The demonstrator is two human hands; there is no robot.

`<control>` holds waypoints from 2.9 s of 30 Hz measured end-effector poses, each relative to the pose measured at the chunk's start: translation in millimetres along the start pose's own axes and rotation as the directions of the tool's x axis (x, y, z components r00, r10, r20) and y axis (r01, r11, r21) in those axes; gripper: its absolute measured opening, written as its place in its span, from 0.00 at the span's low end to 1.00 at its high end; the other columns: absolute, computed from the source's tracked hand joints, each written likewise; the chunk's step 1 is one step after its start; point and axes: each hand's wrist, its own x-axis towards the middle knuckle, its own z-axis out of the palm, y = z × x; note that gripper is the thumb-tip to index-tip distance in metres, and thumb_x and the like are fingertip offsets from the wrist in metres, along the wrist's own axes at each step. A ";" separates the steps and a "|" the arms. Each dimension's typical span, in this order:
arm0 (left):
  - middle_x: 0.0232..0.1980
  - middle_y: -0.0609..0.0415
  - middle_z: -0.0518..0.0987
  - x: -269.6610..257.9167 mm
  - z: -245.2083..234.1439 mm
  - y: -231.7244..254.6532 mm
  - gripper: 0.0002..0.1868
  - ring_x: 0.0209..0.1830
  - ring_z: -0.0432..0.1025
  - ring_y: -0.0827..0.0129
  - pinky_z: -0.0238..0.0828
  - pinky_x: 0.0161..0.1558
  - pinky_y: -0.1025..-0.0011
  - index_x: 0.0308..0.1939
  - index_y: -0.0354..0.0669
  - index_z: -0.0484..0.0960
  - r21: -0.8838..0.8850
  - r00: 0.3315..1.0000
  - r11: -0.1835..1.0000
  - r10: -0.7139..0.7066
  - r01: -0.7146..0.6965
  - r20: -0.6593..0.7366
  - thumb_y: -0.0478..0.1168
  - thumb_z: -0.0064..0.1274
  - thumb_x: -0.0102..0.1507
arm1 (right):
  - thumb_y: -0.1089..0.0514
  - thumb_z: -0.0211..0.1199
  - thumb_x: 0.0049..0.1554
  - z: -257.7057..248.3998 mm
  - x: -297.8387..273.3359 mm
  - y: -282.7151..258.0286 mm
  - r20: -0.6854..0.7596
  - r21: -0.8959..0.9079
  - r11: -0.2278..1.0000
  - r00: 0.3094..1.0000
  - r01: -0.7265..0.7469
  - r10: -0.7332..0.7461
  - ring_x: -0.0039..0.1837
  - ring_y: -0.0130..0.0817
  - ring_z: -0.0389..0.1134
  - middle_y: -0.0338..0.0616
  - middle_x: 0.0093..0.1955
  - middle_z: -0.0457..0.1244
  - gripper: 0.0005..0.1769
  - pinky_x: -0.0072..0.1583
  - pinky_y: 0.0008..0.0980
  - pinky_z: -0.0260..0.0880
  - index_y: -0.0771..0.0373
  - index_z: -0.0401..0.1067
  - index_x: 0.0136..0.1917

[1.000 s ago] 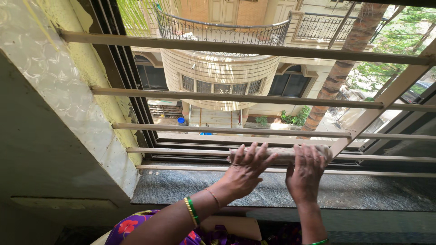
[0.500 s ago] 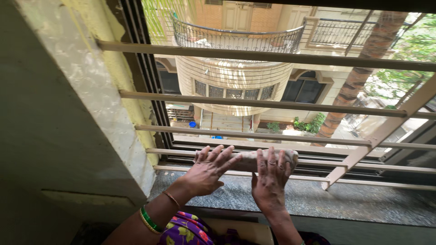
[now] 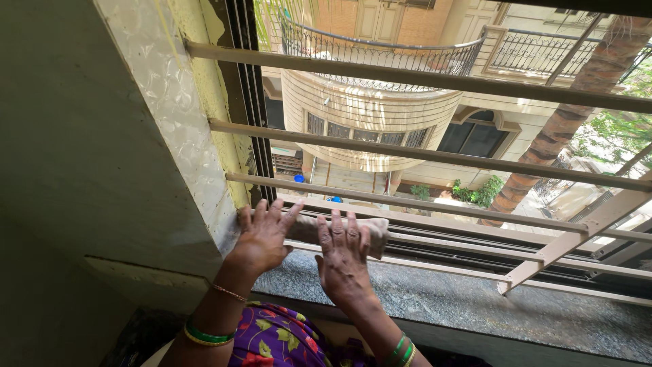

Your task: The person wipes the horizontal metal bars of a window grille using a patterned cloth. They systematically clean each bar from one side to the other, occasionally adjusting the cloth to use a cleaner section.

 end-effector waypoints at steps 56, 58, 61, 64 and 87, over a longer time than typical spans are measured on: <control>0.78 0.41 0.50 28.8 56.5 119.8 0.53 0.77 0.44 0.42 0.29 0.69 0.37 0.81 0.56 0.41 0.223 0.686 0.828 0.553 -0.514 -0.473 0.33 0.51 0.56 | 0.49 0.68 0.53 -49.7 -80.7 104.9 -0.294 -0.262 0.911 0.925 -0.318 0.239 0.81 0.61 0.43 0.63 0.78 0.47 0.44 0.77 0.63 0.40 0.51 0.54 0.79; 0.76 0.40 0.52 22.7 50.1 103.0 0.50 0.77 0.44 0.42 0.28 0.69 0.36 0.79 0.57 0.43 0.112 0.740 0.851 0.504 -0.512 -0.445 0.36 0.52 0.57 | 0.50 0.67 0.53 -47.7 -71.0 89.5 -0.279 -0.249 0.927 0.937 -0.282 0.210 0.80 0.60 0.44 0.62 0.77 0.48 0.43 0.77 0.61 0.40 0.53 0.56 0.78; 0.75 0.42 0.56 12.6 34.4 83.6 0.45 0.77 0.46 0.46 0.28 0.71 0.36 0.78 0.57 0.47 0.032 0.856 0.911 0.397 -0.411 -0.330 0.38 0.53 0.60 | 0.51 0.67 0.53 -40.8 -54.7 72.4 -0.227 -0.222 0.946 0.956 -0.238 0.187 0.79 0.59 0.46 0.62 0.75 0.50 0.43 0.77 0.59 0.39 0.56 0.56 0.78; 0.72 0.47 0.58 8.6 17.7 67.2 0.43 0.76 0.48 0.51 0.29 0.73 0.38 0.78 0.59 0.49 -0.003 0.944 0.960 0.274 -0.280 -0.185 0.42 0.53 0.62 | 0.52 0.66 0.54 -31.1 -39.0 58.6 -0.193 -0.187 0.968 0.972 -0.170 0.134 0.77 0.60 0.48 0.64 0.73 0.50 0.44 0.77 0.59 0.40 0.59 0.54 0.79; 0.82 0.34 0.38 11.8 12.5 22.7 0.56 0.82 0.30 0.38 0.20 0.73 0.37 0.81 0.61 0.27 0.030 0.999 1.000 0.008 -0.007 -0.036 0.56 0.55 0.65 | 0.62 0.61 0.52 -3.9 -8.2 29.3 -0.172 -0.040 0.999 0.985 -0.007 0.000 0.75 0.46 0.54 0.50 0.72 0.56 0.42 0.76 0.50 0.43 0.52 0.54 0.78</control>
